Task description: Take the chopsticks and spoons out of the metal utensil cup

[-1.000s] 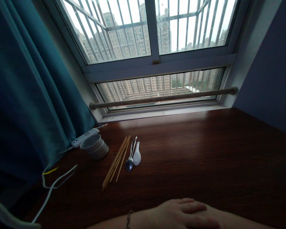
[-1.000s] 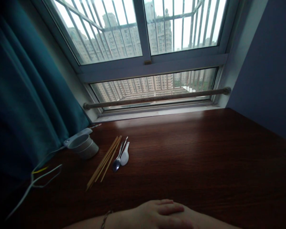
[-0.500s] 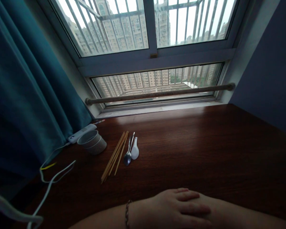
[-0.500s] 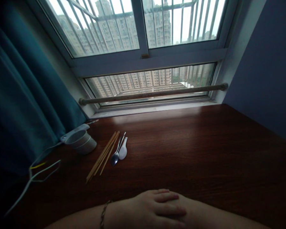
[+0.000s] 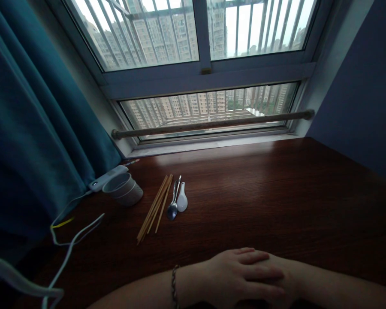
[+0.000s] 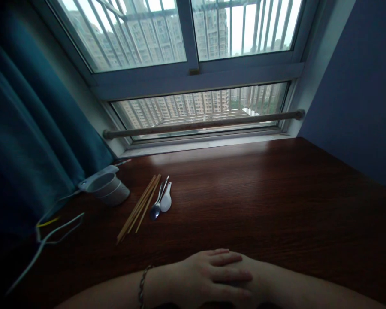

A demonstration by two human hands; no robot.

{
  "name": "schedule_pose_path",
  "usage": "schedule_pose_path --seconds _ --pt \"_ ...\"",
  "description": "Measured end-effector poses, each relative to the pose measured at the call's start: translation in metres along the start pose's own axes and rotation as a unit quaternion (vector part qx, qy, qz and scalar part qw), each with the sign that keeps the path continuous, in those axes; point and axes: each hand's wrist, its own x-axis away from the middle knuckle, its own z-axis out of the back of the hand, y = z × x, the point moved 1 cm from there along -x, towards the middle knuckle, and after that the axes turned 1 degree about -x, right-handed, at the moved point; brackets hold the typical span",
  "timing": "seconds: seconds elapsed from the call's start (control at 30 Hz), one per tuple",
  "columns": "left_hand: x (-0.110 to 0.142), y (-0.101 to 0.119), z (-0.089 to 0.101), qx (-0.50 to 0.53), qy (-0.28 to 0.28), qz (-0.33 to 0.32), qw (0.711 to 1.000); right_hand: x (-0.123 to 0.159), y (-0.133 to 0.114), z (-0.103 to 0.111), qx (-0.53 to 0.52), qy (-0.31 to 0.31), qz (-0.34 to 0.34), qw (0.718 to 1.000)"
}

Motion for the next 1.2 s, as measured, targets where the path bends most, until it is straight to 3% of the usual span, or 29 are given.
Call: schedule_pose_path --seconds 0.13,0.4,0.77,0.87,1.2 --pt "0.0 0.0 0.003 0.001 -0.003 -0.009 1.0 -0.004 -0.004 0.004 0.012 -0.05 -0.038 0.998" --pt "0.0 0.002 0.0 0.005 -0.004 -0.005 1.0 -0.004 -0.011 0.01 0.054 -0.071 -0.046 0.995" --pt "0.002 0.001 -0.003 0.011 -0.008 -0.002 1.0 -0.002 -0.003 0.002 0.145 -0.026 0.003 0.989" --pt "0.001 0.001 -0.003 0.012 -0.007 -0.003 1.0 -0.001 0.001 -0.004 0.146 -0.003 0.012 0.989" --pt "0.002 0.001 -0.003 0.016 -0.005 0.001 1.0 -0.002 0.008 -0.012 0.136 -0.007 0.014 0.991"
